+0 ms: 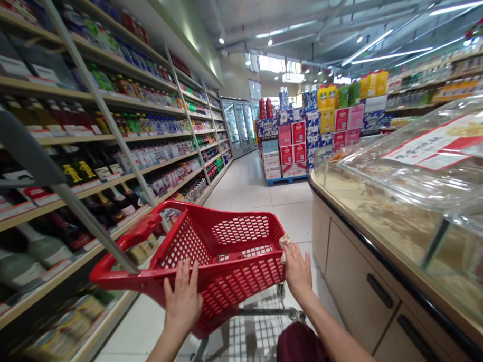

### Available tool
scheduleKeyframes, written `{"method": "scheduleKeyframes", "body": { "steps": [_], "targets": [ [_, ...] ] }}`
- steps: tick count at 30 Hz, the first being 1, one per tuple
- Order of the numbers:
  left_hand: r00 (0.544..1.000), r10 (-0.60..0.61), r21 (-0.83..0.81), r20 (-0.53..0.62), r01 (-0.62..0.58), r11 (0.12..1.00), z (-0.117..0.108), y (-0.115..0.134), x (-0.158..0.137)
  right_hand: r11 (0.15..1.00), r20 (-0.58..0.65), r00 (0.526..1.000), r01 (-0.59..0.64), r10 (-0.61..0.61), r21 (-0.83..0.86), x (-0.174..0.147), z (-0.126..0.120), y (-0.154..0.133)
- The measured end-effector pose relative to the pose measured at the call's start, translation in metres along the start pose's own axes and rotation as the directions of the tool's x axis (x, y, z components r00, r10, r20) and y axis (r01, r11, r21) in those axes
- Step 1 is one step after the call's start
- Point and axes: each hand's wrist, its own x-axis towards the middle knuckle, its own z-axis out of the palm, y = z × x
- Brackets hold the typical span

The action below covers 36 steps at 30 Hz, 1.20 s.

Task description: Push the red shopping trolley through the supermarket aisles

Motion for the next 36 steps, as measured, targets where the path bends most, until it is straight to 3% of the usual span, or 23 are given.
{"method": "scheduleKeyframes", "body": {
  "steps": [2, 5, 6, 11, 12, 16, 17, 22, 23, 26, 28, 31, 33, 34, 36],
  "targets": [
    [0.999, -0.037, -0.012, 0.015, 0.038, 0.999, -0.002, 0.004, 0.0, 1.0, -0.02, 1.0, 0.017, -0.017, 0.003, -0.002, 0.001, 0.0],
    [0.998, -0.049, -0.015, 0.028, 0.049, 0.999, -0.003, 0.008, 0.0, 0.97, 0.002, 0.971, 0.24, -0.241, 0.045, 0.0, 0.001, -0.007],
    [0.999, -0.039, -0.014, 0.028, 0.039, 0.999, -0.002, 0.008, 0.0, 0.963, 0.014, 0.964, 0.264, -0.265, 0.05, 0.002, 0.001, -0.007],
    [1.0, -0.01, -0.001, -0.002, 0.01, 1.0, 0.0, 0.008, -0.002, 0.999, 0.006, 1.0, -0.007, 0.007, 0.038, 0.01, 0.0, -0.007],
    [1.0, -0.015, 0.005, -0.015, 0.016, 1.0, 0.0, 0.009, -0.002, 0.998, -0.005, 1.0, 0.005, -0.005, 0.059, 0.009, 0.001, -0.012],
    [0.999, -0.018, 0.019, -0.028, 0.019, 1.0, 0.002, 0.008, -0.002, 0.959, -0.025, 0.97, 0.245, -0.243, 0.145, 0.007, 0.004, -0.03],
    [1.0, -0.01, 0.022, -0.02, 0.011, 1.0, 0.002, 0.008, -0.002, 0.958, -0.019, 0.969, 0.248, -0.248, 0.144, 0.008, 0.003, -0.029],
    [1.0, 0.0, 0.028, 0.008, 0.0, 1.0, 0.0, 0.009, -0.003, 0.995, -0.02, 0.998, -0.065, 0.067, 0.076, 0.008, 0.002, -0.013],
    [1.0, -0.005, 0.028, 0.009, 0.004, 1.0, 0.0, 0.01, -0.003, 0.995, -0.029, 0.998, -0.053, 0.055, 0.085, 0.007, 0.002, -0.015],
    [1.0, -0.012, 0.028, 0.012, 0.011, 1.0, -0.002, 0.012, -0.004, 0.967, -0.042, 0.978, 0.21, -0.206, 0.144, 0.004, 0.003, -0.029],
    [1.0, -0.003, 0.024, 0.017, 0.002, 1.0, -0.004, 0.012, -0.004, 0.943, -0.038, 0.956, 0.292, -0.29, 0.158, 0.004, -0.001, -0.03],
    [1.0, 0.011, 0.018, 0.028, -0.011, 1.0, -0.005, 0.014, -0.005, 0.991, -0.049, 0.997, 0.067, -0.062, 0.115, 0.008, -0.007, -0.018],
    [0.999, 0.002, 0.014, 0.033, -0.003, 1.0, -0.006, 0.016, -0.006, 0.995, -0.066, 0.997, -0.045, 0.051, 0.092, 0.007, -0.007, -0.019],
    [0.999, -0.004, 0.01, 0.034, 0.004, 1.0, -0.006, 0.017, -0.006, 0.995, -0.068, 0.997, -0.031, 0.037, 0.092, 0.005, -0.005, -0.025],
    [0.999, -0.011, 0.003, 0.033, 0.011, 1.0, -0.007, 0.019, -0.006, 0.984, -0.061, 0.99, 0.134, -0.127, 0.117, -0.001, 0.0, -0.043]
  ]
}}
